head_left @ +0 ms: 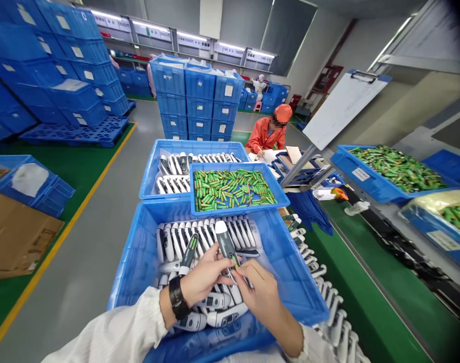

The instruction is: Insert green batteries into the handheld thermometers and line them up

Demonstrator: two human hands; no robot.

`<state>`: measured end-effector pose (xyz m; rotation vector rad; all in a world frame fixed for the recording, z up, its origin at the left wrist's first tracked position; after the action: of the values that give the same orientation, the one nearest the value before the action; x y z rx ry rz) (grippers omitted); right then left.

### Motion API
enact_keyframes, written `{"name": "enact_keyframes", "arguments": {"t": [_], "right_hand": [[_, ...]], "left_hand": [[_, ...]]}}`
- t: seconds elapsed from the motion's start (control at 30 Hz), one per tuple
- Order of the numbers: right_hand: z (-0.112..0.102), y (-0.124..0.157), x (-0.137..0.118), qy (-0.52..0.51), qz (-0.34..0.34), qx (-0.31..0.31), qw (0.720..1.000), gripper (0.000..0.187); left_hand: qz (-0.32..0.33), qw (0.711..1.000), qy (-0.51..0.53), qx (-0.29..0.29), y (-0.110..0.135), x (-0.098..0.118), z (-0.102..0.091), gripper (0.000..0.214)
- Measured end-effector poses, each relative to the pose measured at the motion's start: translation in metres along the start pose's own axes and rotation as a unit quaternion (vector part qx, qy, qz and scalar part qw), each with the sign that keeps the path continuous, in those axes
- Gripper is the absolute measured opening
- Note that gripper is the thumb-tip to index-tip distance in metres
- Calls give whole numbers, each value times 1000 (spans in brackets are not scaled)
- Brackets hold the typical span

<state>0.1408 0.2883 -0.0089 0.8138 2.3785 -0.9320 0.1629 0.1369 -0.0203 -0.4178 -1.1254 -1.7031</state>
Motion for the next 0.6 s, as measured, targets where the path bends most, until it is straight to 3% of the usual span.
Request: {"name": "enact_keyframes", "arguments": {"t": [0.13, 0.2, 0.27, 0.33, 0.47, 0.6], "right_hand": [[-6, -4, 1, -78, 45, 10, 996, 8], [-8, -3, 6, -138, 109, 18, 984, 7], [-8, 2, 14, -194, 198, 6, 961, 19], [-2, 7, 20, -241, 260, -42, 934, 27], [18, 16, 26, -312, 308, -178, 881, 44], [30, 19, 28, -348, 347, -195, 849, 51]], "left_hand": [[23, 999, 11, -46, -1, -2, 0, 59], [42, 997, 0, -65, -1, -1, 0, 61], [62, 995, -19, -73, 0, 0, 0, 61], [75, 994, -40, -70, 0, 0, 0, 63], [93, 990, -77, -77, -1, 0, -1, 62], [105, 988, -90, -76, -3, 0, -2, 60]]}}
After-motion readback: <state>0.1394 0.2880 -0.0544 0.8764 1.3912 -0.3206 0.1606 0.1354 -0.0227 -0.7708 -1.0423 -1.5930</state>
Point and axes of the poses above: each hand's wrist, its own y-axis away from the middle knuckle, its own z-axis out of the palm, x = y × z, the point moved 3 cm from there along -y, towards the middle knuckle, and after that the axes turned 1 degree about z, right-handed, at the moved point
